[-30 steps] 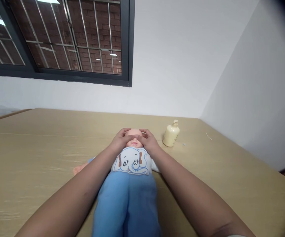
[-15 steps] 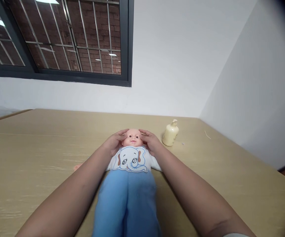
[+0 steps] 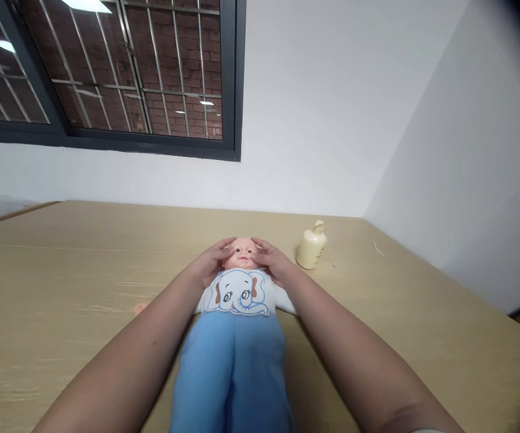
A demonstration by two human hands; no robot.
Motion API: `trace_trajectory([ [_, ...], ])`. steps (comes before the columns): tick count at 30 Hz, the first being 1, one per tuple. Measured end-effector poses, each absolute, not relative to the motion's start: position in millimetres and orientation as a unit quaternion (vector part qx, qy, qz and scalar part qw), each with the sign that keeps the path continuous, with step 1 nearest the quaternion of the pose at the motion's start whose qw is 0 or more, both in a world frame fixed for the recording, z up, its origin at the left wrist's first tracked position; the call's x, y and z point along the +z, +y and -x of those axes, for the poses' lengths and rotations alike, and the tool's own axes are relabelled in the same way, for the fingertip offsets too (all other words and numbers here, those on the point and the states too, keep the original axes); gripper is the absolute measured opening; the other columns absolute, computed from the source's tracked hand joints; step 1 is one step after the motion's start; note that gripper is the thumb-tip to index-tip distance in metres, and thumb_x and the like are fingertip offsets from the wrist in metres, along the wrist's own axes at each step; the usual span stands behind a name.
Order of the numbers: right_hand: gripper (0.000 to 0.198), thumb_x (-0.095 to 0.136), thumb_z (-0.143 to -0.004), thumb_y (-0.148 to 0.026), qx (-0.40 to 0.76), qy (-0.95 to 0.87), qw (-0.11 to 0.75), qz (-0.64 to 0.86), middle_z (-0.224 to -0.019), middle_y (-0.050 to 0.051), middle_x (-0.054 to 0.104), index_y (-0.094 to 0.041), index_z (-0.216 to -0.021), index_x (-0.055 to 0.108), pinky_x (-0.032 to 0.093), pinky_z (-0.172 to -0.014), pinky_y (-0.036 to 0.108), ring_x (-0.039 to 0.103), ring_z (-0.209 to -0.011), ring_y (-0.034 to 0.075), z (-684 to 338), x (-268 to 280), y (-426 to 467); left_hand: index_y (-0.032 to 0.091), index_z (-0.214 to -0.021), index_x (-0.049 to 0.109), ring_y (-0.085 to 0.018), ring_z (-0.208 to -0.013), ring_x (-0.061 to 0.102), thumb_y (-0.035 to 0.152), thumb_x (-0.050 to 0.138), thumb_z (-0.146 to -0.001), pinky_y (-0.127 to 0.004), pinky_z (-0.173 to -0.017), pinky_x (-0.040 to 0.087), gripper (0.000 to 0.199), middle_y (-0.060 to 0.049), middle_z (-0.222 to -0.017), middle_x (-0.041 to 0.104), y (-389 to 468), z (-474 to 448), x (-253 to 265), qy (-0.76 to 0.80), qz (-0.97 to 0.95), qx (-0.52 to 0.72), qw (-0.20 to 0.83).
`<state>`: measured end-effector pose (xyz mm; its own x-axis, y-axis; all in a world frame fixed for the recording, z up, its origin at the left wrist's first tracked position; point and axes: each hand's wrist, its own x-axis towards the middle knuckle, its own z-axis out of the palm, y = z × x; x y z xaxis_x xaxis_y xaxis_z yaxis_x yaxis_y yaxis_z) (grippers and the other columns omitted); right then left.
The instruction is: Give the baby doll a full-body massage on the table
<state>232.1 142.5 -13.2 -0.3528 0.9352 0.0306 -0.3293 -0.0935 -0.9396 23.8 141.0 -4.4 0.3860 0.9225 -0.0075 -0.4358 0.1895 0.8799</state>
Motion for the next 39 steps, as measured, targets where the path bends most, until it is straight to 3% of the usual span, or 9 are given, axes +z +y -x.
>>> trace_trajectory([
  [4, 0.116, 0.093, -0.057, -0.028, 0.603, -0.571, 0.434, 0.349, -0.153, 0.014, 0.041, -0.023, -0.154, 0.029, 0.044, -0.109, 0.043, 0.049, -0.134, 0.030, -231, -14, 143, 0.027, -0.149, 0.038, -0.037, -0.121, 0.060, 0.013, 0.090, -0.058, -0.046, -0.095, 0.054, 0.106, -0.018, -0.146, 0.049, 139, -23, -7, 0.290, -0.492, 0.434, 0.697],
  [6, 0.122, 0.094, -0.055, -0.030, 0.575, -0.604, 0.413, 0.366, -0.157, 0.013, 0.037, -0.023, -0.156, 0.024, 0.041, -0.112, 0.042, 0.044, -0.138, 0.030, -232, -14, 144, 0.027, -0.150, 0.035, -0.038, -0.126, 0.056, 0.015, 0.092, -0.055, -0.045, -0.094, 0.054, 0.112, -0.018, -0.149, 0.045, 140, -22, -9, 0.320, -0.528, 0.420, 0.665],
  [9, 0.122, 0.093, -0.057, -0.036, 0.549, -0.621, 0.401, 0.389, -0.156, 0.013, 0.039, -0.024, -0.156, 0.023, 0.041, -0.112, 0.043, 0.046, -0.137, 0.030, -235, -12, 144, 0.024, -0.147, 0.039, -0.035, -0.127, 0.055, 0.023, 0.092, -0.059, -0.043, -0.095, 0.053, 0.103, -0.018, -0.146, 0.049, 144, -22, -11, 0.364, -0.586, 0.423, 0.588],
  [13, 0.111, 0.091, -0.059, -0.042, 0.495, -0.630, 0.426, 0.420, -0.152, 0.013, 0.045, -0.023, -0.152, 0.035, 0.044, -0.110, 0.043, 0.051, -0.133, 0.031, -234, -8, 140, 0.018, -0.140, 0.049, -0.034, -0.120, 0.060, 0.036, 0.089, -0.063, -0.044, -0.095, 0.053, 0.088, -0.018, -0.134, 0.060, 149, -23, -11, 0.417, -0.635, 0.434, 0.485],
  [18, 0.105, 0.089, -0.062, -0.045, 0.464, -0.639, 0.435, 0.432, -0.148, 0.013, 0.050, -0.021, -0.150, 0.039, 0.049, -0.105, 0.041, 0.057, -0.127, 0.030, -232, -7, 138, 0.017, -0.139, 0.052, -0.034, -0.114, 0.064, 0.042, 0.086, -0.065, -0.044, -0.091, 0.055, 0.085, -0.018, -0.128, 0.064, 148, -24, -8, 0.445, -0.645, 0.433, 0.446],
  [31, 0.088, 0.088, -0.067, -0.037, 0.545, -0.620, 0.436, 0.360, -0.149, 0.008, 0.049, -0.026, -0.145, 0.048, 0.044, -0.110, 0.042, 0.051, -0.133, 0.028, -244, -15, 150, 0.021, -0.147, 0.043, -0.032, -0.104, 0.068, 0.037, 0.087, -0.067, -0.046, -0.088, 0.056, 0.093, -0.018, -0.129, 0.063, 144, -17, -10, 0.376, -0.574, 0.437, 0.582],
  [39, 0.079, 0.090, -0.065, -0.033, 0.645, -0.551, 0.444, 0.287, -0.146, 0.008, 0.054, -0.027, -0.136, 0.057, 0.047, -0.107, 0.042, 0.058, -0.126, 0.028, -248, -19, 154, 0.020, -0.145, 0.048, -0.032, -0.108, 0.067, 0.025, 0.088, -0.066, -0.047, -0.093, 0.053, 0.088, -0.019, -0.133, 0.062, 145, -12, -10, 0.314, -0.512, 0.439, 0.668],
])
